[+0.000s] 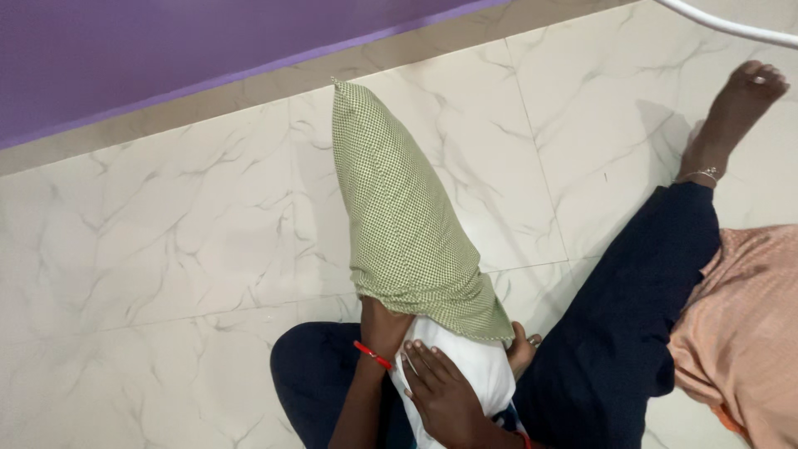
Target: The person sits on the floor and folds a peach-colored pillowcase, then removes a green pillowcase from a white pillow and folds it. Finally, the person places a patterned pillow on top of the folded green pillowcase.
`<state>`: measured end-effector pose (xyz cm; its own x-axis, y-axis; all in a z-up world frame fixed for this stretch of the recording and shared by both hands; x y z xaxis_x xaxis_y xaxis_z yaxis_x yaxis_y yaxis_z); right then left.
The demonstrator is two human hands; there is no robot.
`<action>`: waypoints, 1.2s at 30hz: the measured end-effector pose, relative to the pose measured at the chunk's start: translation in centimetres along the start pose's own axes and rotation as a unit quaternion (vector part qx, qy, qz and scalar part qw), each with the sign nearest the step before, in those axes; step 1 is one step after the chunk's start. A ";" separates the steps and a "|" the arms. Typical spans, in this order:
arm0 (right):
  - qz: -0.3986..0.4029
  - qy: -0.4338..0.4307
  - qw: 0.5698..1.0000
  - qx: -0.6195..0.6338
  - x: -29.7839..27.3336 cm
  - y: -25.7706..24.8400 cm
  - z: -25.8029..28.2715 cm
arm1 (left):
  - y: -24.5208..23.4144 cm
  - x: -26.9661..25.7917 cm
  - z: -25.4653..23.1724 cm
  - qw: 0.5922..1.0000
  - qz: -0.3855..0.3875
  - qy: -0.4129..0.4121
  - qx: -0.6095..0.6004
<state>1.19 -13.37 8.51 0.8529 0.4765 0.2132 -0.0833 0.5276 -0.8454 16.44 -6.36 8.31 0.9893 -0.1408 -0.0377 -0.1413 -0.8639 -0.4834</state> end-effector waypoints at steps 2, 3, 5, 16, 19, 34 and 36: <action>-0.013 0.005 1.000 -0.005 -0.5 0.3 -0.5 | 0.6 0.8 1.4 1.000 0.004 0.003 0.020; -0.020 0.008 1.000 -0.011 -0.7 0.6 -0.7 | 0.9 1.6 1.9 0.999 -0.001 0.016 0.050; -0.029 -0.002 0.999 -0.015 -1.4 1.4 -0.9 | 1.1 3.7 3.6 0.997 -0.020 0.004 0.070; -0.030 -0.014 0.997 0.071 1.1 -0.4 -3.7 | 1.7 14.4 5.7 0.988 0.048 0.013 0.144; -0.127 -0.018 0.991 0.045 0.5 -3.8 -5.8 | 1.3 13.7 5.5 0.988 -0.092 0.124 0.005; -0.372 0.104 0.922 -0.032 -4.6 -3.2 -18.5 | 14.4 6.8 18.7 0.996 0.039 -0.013 -0.079; -0.385 0.140 0.912 -0.001 -5.8 -3.1 -21.4 | 15.1 4.7 18.4 0.992 0.052 -0.030 -0.111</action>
<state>7.52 -32.80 -0.59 0.7561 -0.2345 0.6110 0.5974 0.6285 -0.4981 19.65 -11.19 -15.31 0.9685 -0.2112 -0.1322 -0.2402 -0.9324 -0.2700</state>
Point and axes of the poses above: each hand's wrist, its own x-axis towards the middle knuckle, its own y-axis out of the palm, z = x × y, the point moved 10 cm from there along x, towards the middle knuckle, and after that the axes turned 4 degrees about z, right-handed, at the moved point
